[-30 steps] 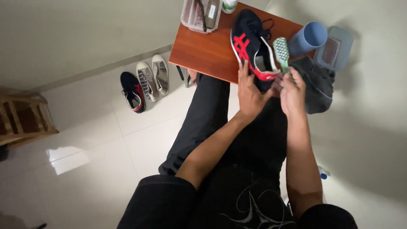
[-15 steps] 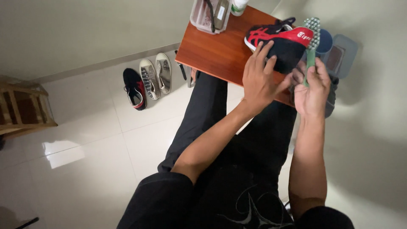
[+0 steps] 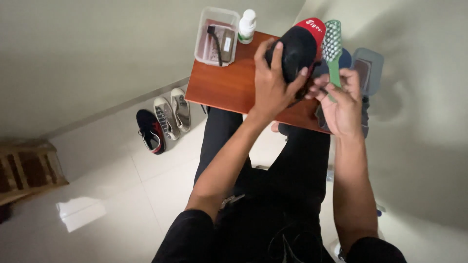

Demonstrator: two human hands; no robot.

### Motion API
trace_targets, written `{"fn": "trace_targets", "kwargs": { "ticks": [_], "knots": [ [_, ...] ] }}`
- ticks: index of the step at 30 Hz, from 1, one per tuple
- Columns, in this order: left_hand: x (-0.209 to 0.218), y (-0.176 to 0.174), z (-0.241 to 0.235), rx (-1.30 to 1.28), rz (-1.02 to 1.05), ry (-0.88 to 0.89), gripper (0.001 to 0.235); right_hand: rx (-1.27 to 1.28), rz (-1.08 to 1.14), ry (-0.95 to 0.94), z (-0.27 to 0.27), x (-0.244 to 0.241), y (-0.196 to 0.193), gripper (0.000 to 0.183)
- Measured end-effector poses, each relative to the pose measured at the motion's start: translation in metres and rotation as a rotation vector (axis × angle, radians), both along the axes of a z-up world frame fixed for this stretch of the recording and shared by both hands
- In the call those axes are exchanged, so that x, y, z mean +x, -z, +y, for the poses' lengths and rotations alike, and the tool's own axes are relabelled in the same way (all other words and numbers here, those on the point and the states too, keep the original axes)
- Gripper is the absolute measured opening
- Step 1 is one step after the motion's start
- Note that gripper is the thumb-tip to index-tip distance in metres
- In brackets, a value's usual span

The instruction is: The person cleans a black and red sneaker using a green brush and a gray cloth. They scrub the shoe's exterior and interior, wipe it with the cloth, and dip the brush into a blue cup of water to continue cleaning.

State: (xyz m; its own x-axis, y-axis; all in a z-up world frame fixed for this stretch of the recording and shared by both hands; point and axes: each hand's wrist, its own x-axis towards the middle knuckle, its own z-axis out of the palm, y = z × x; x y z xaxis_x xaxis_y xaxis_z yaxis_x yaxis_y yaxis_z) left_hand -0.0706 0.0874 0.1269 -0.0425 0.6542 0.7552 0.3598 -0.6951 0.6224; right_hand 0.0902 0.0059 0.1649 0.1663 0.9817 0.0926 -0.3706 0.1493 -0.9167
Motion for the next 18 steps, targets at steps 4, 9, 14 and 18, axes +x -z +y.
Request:
{"fn": "trace_targets", "kwargs": {
  "ticks": [4,9,14,18],
  "knots": [
    [-0.021,-0.015,0.006,-0.006,0.051,0.163,0.069,0.067,-0.029,0.054,-0.001,0.022,0.012,0.029],
    [-0.028,-0.031,0.009,-0.120,0.023,0.258,0.045,0.095,-1.204,0.148,-0.006,0.029,-0.010,0.012],
    [-0.023,-0.037,0.002,-0.155,0.042,0.288,0.043,-0.025,-1.474,0.104,0.008,0.014,-0.045,0.038],
    [-0.020,-0.038,0.003,-0.112,0.068,0.300,0.039,-0.094,-1.448,0.019,0.014,0.019,-0.062,0.031]
  ]
}}
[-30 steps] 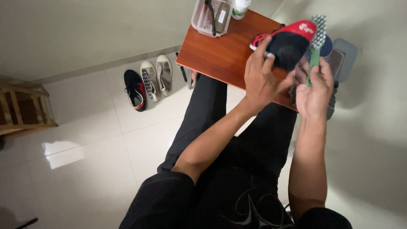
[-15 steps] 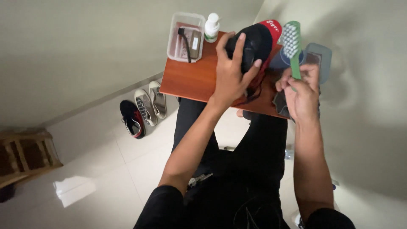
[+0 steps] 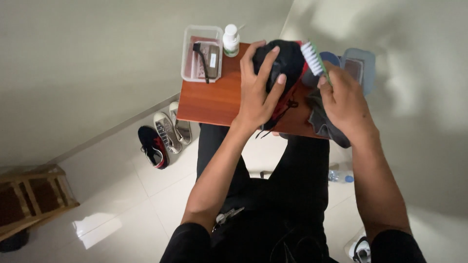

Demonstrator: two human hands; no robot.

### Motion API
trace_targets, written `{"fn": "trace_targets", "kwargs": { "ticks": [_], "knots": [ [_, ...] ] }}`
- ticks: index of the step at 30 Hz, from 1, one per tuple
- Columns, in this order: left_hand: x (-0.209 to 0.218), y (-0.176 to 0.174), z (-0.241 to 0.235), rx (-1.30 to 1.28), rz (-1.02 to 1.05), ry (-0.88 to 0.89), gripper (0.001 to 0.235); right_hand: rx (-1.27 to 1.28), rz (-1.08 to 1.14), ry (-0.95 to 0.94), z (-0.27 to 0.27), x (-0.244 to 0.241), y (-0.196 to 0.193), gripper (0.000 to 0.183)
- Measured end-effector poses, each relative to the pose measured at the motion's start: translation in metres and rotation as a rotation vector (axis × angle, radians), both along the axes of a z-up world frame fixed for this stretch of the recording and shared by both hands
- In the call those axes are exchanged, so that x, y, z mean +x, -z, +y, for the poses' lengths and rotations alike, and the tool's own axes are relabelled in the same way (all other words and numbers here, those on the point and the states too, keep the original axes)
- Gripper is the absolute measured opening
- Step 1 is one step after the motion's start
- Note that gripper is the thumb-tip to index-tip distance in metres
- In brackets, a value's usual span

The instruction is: The person cleans a black and red sneaker using a green brush and a gray cloth. They scrub the shoe's exterior and interior, wipe it with the cloth, and dip the brush into a blue cup of water to continue cleaning.

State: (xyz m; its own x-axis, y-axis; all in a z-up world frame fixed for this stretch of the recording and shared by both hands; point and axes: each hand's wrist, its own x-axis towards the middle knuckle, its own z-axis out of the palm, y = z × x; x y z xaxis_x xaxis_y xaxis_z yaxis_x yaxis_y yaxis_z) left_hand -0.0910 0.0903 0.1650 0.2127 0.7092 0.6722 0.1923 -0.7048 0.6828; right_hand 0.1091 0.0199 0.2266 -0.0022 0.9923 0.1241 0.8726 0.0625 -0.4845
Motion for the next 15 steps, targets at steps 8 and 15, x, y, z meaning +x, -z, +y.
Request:
{"fn": "trace_targets", "kwargs": {
  "ticks": [8,15],
  "knots": [
    [0.002,-0.003,-0.002,0.010,-0.016,0.038,0.038,0.261,-0.285,-0.076,0.015,0.045,-0.003,0.053],
    [0.009,-0.005,-0.002,0.073,-0.105,0.088,0.037,0.761,-0.552,-0.200,0.047,0.047,0.004,0.071]
  ]
}}
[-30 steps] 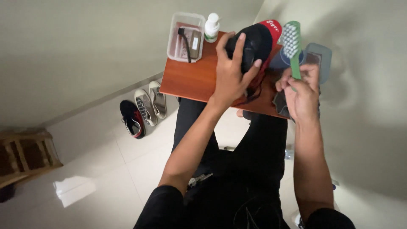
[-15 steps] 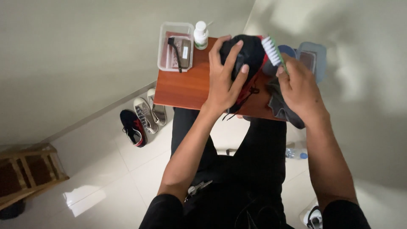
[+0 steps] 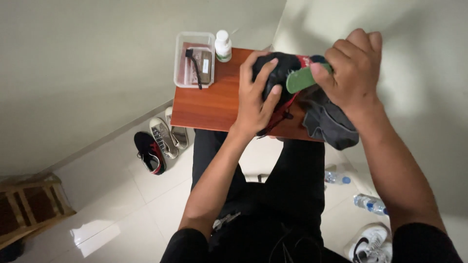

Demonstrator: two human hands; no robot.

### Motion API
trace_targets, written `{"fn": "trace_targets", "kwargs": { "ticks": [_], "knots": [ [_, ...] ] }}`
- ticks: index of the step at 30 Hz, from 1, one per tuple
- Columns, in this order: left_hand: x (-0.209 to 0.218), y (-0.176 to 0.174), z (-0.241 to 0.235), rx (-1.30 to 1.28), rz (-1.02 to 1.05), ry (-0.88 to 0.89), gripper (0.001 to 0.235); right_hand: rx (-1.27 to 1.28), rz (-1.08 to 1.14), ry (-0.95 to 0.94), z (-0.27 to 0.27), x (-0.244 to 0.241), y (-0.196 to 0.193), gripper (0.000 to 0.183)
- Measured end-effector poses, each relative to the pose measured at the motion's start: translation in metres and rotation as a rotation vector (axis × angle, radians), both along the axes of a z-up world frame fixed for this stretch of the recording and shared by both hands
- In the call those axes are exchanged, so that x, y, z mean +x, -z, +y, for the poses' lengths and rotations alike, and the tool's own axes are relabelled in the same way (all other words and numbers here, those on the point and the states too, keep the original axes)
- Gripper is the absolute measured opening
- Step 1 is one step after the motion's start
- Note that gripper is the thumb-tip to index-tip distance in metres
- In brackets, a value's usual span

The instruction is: The person cleans a black and red sneaker using a green brush and a gray cloth. They scrub the shoe's exterior and interior, wipe it with the cloth, and dip the brush into a blue cup of water to continue cleaning.

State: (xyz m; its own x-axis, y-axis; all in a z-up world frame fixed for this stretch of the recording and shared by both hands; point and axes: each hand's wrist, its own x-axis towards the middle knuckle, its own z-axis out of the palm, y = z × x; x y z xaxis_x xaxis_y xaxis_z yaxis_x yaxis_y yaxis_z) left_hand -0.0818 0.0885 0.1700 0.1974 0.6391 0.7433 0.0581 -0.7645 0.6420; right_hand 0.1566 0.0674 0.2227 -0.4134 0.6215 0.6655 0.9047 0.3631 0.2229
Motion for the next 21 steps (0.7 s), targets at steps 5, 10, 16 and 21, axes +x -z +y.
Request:
{"fn": "trace_targets", "kwargs": {
  "ticks": [5,10,16,21],
  "knots": [
    [-0.002,0.003,0.001,0.008,0.095,-0.015,0.044,-0.095,0.013,0.208,0.008,0.025,0.005,0.070],
    [0.002,0.000,0.005,0.055,0.083,0.026,0.051,0.025,-0.034,-0.010,0.006,0.010,-0.001,0.070],
    [0.001,0.005,0.012,0.042,0.108,0.062,0.062,-0.011,-0.005,0.056,0.009,0.020,0.009,0.075],
    [0.007,0.024,0.020,0.100,0.170,-0.010,0.095,0.023,-0.044,0.186,0.008,0.049,0.012,0.053]
  ]
}}
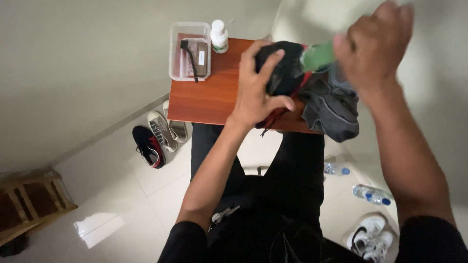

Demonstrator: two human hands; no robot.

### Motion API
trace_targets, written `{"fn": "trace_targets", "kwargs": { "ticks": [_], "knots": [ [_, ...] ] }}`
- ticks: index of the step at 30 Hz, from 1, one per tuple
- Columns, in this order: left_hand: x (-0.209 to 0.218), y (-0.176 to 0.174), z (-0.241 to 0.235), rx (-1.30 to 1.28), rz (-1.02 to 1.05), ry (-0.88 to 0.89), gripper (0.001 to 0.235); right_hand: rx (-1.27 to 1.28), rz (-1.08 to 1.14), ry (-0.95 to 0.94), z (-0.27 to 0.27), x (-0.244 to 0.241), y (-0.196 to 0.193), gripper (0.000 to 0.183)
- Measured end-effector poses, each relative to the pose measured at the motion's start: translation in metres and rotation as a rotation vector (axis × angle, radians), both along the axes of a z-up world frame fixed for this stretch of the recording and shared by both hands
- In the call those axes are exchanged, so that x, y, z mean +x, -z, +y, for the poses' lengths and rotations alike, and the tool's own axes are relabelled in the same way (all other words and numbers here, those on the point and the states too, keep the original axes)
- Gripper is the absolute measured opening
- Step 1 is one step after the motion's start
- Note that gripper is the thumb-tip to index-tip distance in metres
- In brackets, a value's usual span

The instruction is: The person cleans a black and red sneaker using a green brush and a gray cloth. They scrub the shoe's exterior and interior, wipe it with the cloth, and dip the brush into a blue cup of water to continue cleaning.

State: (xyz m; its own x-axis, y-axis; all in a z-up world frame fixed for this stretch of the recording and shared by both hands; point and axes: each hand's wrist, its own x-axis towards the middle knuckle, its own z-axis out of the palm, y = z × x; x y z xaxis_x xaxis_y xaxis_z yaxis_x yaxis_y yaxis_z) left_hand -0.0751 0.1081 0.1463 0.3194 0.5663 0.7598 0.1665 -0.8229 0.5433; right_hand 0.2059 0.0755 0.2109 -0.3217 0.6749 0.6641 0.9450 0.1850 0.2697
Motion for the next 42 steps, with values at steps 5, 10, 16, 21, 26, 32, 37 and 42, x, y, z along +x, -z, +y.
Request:
{"fn": "trace_targets", "kwargs": {
  "ticks": [5,10,16,21,26,32,37,42],
  "knots": [
    [-0.005,-0.003,0.003,0.021,-0.031,0.046,0.114,0.037,-0.037,-0.105,-0.005,-0.013,0.000,0.067],
    [0.000,-0.002,0.008,0.015,0.091,-0.083,0.115,0.091,-0.139,0.040,-0.003,-0.032,0.000,0.083],
    [0.000,-0.003,0.003,0.016,0.031,-0.084,0.096,0.082,-0.031,-0.102,0.000,-0.027,0.001,0.076],
    [0.004,0.000,-0.001,-0.001,0.041,-0.099,0.096,0.063,-0.023,-0.096,-0.006,-0.043,0.013,0.070],
    [0.004,0.000,0.003,-0.021,0.045,-0.130,0.095,0.114,-0.024,-0.117,-0.001,-0.056,0.002,0.073],
    [0.002,0.001,0.005,-0.032,0.020,-0.095,0.097,0.100,0.041,-0.085,0.004,-0.030,0.010,0.073],
    [0.004,0.003,0.007,-0.054,0.026,-0.089,0.095,0.150,-0.012,-0.084,0.002,-0.055,0.007,0.074],
    [-0.004,0.000,0.007,-0.091,0.013,-0.080,0.097,0.165,-0.033,-0.074,0.020,0.006,0.007,0.071]
  ]
}}
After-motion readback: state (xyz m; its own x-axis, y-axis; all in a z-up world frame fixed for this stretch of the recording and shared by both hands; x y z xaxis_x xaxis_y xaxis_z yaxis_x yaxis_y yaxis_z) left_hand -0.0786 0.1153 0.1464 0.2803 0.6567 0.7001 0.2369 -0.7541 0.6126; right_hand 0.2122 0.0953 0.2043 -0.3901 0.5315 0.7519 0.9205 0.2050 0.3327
